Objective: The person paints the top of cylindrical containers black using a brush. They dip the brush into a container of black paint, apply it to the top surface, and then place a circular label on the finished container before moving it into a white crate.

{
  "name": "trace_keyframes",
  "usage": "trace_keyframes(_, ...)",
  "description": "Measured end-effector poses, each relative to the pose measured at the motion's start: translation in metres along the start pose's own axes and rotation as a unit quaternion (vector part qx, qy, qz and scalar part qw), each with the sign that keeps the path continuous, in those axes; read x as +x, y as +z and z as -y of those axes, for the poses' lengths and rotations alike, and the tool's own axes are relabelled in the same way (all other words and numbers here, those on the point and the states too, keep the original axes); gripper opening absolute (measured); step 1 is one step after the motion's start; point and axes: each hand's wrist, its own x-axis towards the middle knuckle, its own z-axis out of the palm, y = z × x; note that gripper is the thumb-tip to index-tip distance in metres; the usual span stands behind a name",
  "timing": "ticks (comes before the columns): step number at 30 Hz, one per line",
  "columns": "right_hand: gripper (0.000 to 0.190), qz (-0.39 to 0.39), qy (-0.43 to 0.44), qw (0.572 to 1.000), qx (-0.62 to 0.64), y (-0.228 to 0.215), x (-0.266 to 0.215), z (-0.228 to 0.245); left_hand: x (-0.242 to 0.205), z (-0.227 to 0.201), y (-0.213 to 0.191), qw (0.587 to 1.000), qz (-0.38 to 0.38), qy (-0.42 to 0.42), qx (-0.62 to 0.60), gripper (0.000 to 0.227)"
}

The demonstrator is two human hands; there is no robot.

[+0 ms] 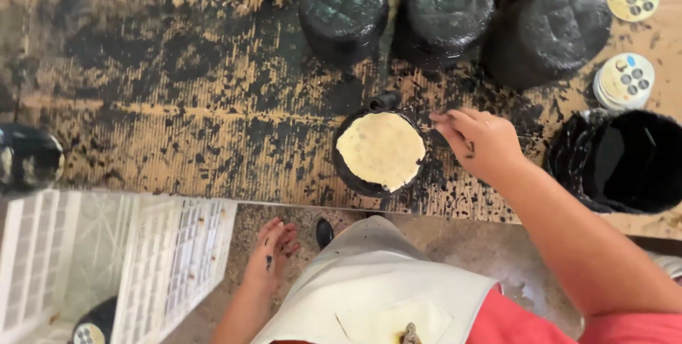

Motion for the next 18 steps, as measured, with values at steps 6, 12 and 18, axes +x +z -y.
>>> trace_keyframes(6, 0.019, 0.042, 0.156, 0.985, -0.054, 0.0, -0.107, 0.038, 0.003, -0.007, -0.007, 0.999, 0.038, 0.003, -0.009, 0.04)
trace_keyframes(12, 0.027, 0.056, 0.255, 0.96, -0.103, 0.011, -0.118, 0.07, -0.007, -0.028, -0.013, 0.999, 0.048, -0.004, 0.021, 0.043)
trace_keyframes(18, 0.027, 0.082, 0.383, 0.919, -0.031, -0.007, -0.056, 0.086, 0.007, -0.028, -0.031, 0.996, 0.086, -0.006, 0.021, 0.041)
